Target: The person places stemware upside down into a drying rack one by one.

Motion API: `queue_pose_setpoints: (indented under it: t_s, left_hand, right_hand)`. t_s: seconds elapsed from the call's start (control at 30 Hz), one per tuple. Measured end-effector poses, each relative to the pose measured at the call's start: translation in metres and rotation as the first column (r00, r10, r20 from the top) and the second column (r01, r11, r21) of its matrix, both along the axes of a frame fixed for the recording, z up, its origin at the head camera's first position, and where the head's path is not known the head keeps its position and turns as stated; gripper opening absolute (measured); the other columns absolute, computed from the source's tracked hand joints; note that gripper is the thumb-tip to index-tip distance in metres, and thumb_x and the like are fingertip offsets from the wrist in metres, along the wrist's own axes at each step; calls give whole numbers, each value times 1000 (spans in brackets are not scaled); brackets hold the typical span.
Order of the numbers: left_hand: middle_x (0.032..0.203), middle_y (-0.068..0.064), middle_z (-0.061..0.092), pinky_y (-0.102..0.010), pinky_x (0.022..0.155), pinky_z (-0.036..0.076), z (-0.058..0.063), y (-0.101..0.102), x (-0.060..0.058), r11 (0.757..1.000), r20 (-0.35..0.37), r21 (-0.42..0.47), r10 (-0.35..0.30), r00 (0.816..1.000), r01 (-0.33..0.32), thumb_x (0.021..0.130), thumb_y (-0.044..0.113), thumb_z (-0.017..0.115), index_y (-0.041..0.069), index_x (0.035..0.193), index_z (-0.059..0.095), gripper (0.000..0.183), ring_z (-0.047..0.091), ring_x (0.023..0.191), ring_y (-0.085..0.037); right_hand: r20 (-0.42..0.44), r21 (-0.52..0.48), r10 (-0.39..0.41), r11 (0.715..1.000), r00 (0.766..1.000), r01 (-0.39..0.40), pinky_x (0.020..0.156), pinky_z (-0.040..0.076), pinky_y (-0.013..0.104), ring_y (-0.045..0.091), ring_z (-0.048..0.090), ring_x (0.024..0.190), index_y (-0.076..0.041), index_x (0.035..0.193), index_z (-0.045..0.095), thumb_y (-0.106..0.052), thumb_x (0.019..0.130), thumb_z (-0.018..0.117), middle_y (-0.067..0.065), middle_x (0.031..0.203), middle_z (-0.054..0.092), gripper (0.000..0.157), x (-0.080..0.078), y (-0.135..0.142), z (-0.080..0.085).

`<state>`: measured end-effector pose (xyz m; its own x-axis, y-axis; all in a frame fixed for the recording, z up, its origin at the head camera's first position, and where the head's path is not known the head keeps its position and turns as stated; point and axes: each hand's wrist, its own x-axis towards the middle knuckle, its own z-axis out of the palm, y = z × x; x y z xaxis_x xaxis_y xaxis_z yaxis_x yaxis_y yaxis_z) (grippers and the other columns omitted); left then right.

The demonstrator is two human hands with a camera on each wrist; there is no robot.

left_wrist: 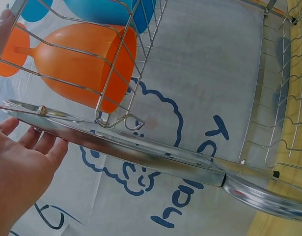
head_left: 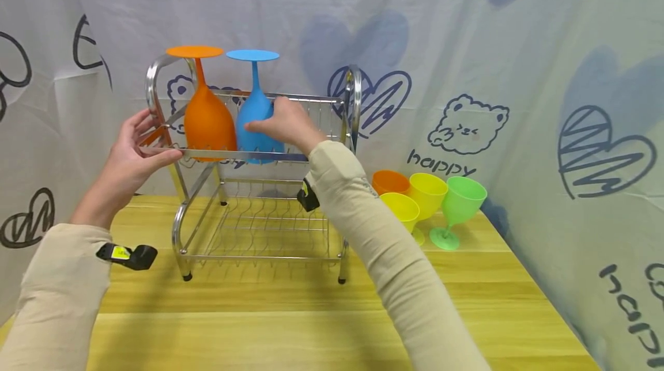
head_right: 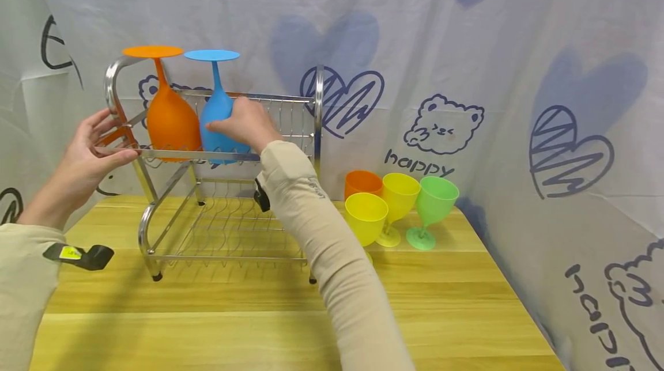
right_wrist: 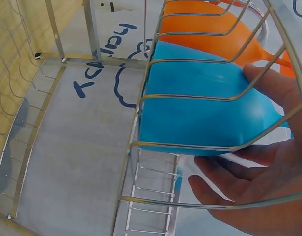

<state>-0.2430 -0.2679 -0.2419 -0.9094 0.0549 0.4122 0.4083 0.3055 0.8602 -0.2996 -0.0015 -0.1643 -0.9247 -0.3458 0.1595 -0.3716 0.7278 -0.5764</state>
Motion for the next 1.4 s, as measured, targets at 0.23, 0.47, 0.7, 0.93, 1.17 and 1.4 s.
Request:
queue_pose_setpoints:
  t_s: [0.23,0.47,0.7,0.93,1.17,1.4]
  left_hand:
    - [160,-12,11,-12,89,45,-2,1,1,1000,3,-8,11,1000,-11,94,10,64,20,155,8,84,47,120,-17]
    - [159,-11,17,-14,92,44,-5,2,7,997,-3,-39,69,998,-69,96,14,61,20,156,10,79,49,106,-2]
    - [156,-7,28,-15,105,32,-10,9,22,967,-67,150,219,973,-207,90,8,68,14,153,26,75,45,115,-8]
    - [146,-7,43,-17,106,32,-6,23,44,892,-155,404,283,947,-201,85,-4,69,8,141,47,61,38,133,-17]
    - [137,-14,50,-22,104,39,2,39,74,857,-333,513,252,909,-50,83,-16,63,0,129,57,50,44,124,-25]
    - [136,-15,51,-22,104,38,-2,54,92,912,-452,401,118,884,83,81,-20,62,-5,130,56,52,44,124,-25]
  right_hand:
    - [2,65,-2,998,1000,2,60,44,23,13,49,69,-5,103,57,-49,90,63,5,89,55,46,5,5,12]
    - [-121,140,69,989,990,-52,111,30,29,17,28,141,-10,155,19,-47,94,58,4,157,26,81,36,24,42]
    - [-399,110,115,991,910,-77,112,26,23,13,30,139,-13,151,33,-40,96,58,2,152,35,65,78,56,55]
    - [-644,-130,75,970,761,-205,108,34,27,18,44,129,0,137,51,-18,92,68,11,139,51,51,104,113,36]
    - [-700,-200,-27,967,714,-159,102,42,40,28,49,123,5,131,54,-6,88,70,18,132,55,47,100,161,-6]
    - [-567,-265,-143,964,811,-16,103,41,49,33,46,124,5,134,50,-8,92,65,20,136,52,46,85,195,-47]
